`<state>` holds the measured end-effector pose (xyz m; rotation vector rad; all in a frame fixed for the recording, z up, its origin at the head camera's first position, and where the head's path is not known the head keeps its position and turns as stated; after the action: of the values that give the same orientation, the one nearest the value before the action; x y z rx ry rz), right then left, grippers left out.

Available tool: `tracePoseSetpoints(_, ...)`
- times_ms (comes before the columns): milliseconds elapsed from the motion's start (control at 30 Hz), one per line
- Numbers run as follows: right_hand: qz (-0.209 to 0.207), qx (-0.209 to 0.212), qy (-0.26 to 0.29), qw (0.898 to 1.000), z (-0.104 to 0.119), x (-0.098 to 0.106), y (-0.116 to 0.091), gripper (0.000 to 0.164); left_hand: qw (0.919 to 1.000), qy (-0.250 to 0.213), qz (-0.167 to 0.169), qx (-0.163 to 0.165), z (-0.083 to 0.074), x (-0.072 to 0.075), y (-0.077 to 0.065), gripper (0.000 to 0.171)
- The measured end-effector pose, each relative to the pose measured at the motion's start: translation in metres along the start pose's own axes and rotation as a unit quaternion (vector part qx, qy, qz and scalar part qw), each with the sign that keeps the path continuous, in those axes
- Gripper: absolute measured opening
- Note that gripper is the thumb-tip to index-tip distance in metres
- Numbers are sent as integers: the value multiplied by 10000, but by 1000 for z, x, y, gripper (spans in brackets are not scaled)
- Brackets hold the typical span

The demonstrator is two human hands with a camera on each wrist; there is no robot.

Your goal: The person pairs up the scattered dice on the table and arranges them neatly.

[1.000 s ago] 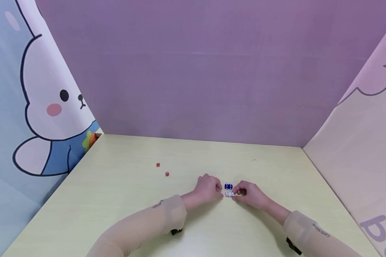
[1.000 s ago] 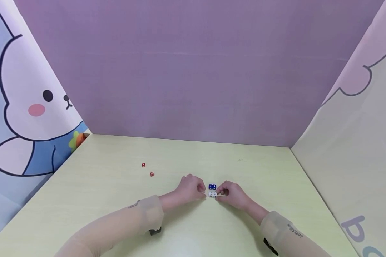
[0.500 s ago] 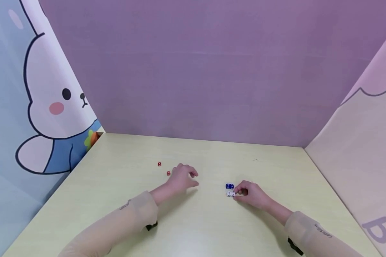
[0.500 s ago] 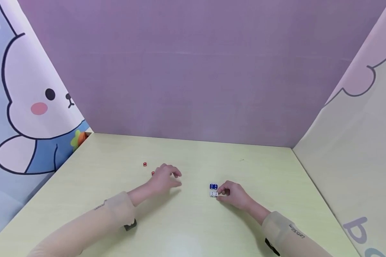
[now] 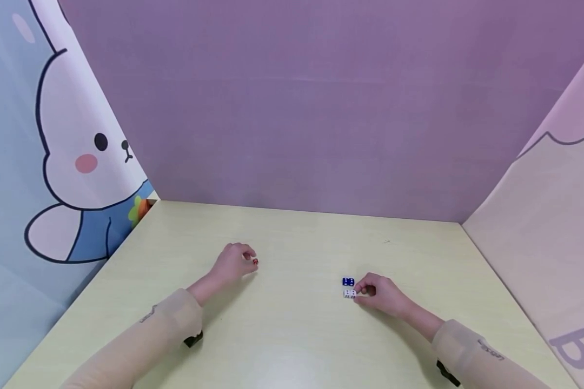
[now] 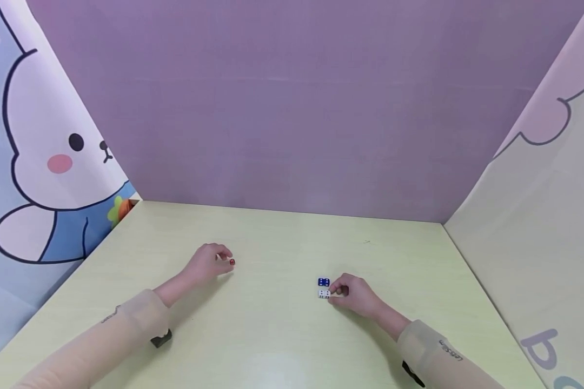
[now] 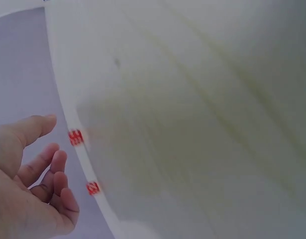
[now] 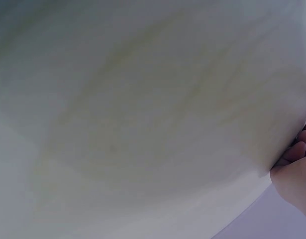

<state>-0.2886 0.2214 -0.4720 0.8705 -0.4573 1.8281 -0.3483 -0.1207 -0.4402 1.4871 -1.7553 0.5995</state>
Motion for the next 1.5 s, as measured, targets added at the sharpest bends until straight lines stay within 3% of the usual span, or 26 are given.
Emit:
tracePoseSetpoints(167,-5,-10,-22,10000,0,1,-1,19,9998,-171,84,112,8,1,0,24)
tracePoseSetpoints(567,-7,-14,40,10000,0,0,0,18,9996,193,67,183,14,-6,7,9)
tracePoseSetpoints(1067,6,-39,108,9999,-2,0,0,19,9996,237,168,-66,-7,-18,8,6)
tracePoseSetpoints(1500,-6,-19,119,9999,-3,0,0,18,9974,114,531,-476,-43,-45,-5,6)
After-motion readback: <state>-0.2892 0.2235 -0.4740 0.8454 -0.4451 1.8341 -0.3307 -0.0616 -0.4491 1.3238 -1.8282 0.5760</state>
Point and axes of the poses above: each hand's wrist, its own y-axis towards the middle knuckle, its own x-axis out of the back of the hand, z = x × y, the point moved 8 cm from there along y, towards the middle knuckle, and after that the axes turned 1 degree about x, right-handed, at the moved point
